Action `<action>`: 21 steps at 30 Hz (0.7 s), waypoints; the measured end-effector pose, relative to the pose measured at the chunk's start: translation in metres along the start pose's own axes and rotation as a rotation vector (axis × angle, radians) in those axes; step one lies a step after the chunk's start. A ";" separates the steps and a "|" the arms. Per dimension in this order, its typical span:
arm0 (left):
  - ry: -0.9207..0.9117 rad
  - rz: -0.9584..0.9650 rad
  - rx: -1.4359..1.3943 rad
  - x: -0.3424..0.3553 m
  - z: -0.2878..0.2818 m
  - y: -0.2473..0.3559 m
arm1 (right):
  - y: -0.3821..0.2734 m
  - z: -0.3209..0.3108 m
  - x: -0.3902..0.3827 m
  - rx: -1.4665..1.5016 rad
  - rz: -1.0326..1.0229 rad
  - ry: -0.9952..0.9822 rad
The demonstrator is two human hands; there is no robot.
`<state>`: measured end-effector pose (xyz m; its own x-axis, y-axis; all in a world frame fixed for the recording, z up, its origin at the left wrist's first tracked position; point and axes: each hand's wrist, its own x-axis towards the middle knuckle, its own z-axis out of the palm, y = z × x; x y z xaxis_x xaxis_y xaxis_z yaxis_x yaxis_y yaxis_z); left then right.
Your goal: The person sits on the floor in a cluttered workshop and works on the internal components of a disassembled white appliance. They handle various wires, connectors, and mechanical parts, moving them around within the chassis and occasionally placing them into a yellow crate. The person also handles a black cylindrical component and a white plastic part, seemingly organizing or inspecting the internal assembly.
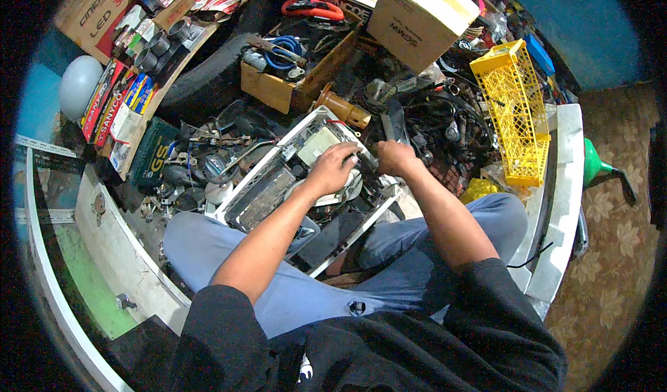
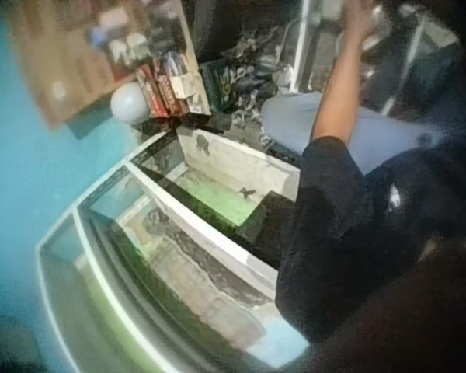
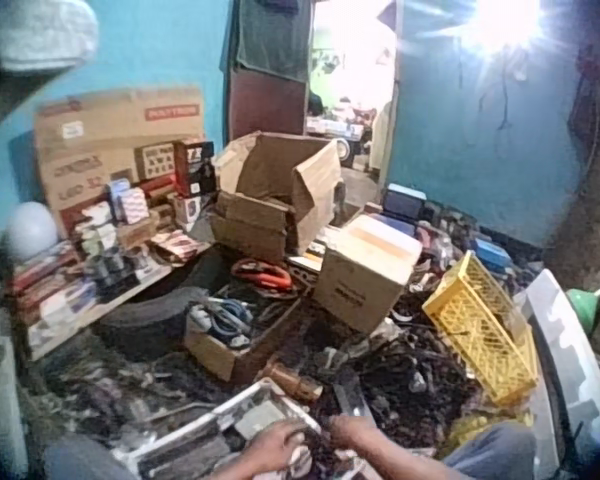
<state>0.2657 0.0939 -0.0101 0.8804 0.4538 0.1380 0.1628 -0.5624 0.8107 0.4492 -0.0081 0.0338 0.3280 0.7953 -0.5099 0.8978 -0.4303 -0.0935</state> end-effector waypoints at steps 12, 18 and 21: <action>0.464 -0.273 -0.022 -0.060 -0.086 0.002 | -0.088 -0.072 0.026 0.402 -0.142 0.487; 0.596 -0.332 0.175 -0.116 -0.125 -0.018 | -0.147 -0.046 0.055 0.397 -0.434 0.394; 0.656 -0.409 0.238 -0.143 -0.136 -0.032 | -0.178 -0.030 0.065 0.375 -0.513 0.352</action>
<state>0.0740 0.1412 0.0220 0.3016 0.9271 0.2225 0.5709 -0.3626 0.7366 0.3196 0.1332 0.0429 0.0246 0.9994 -0.0237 0.8237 -0.0337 -0.5660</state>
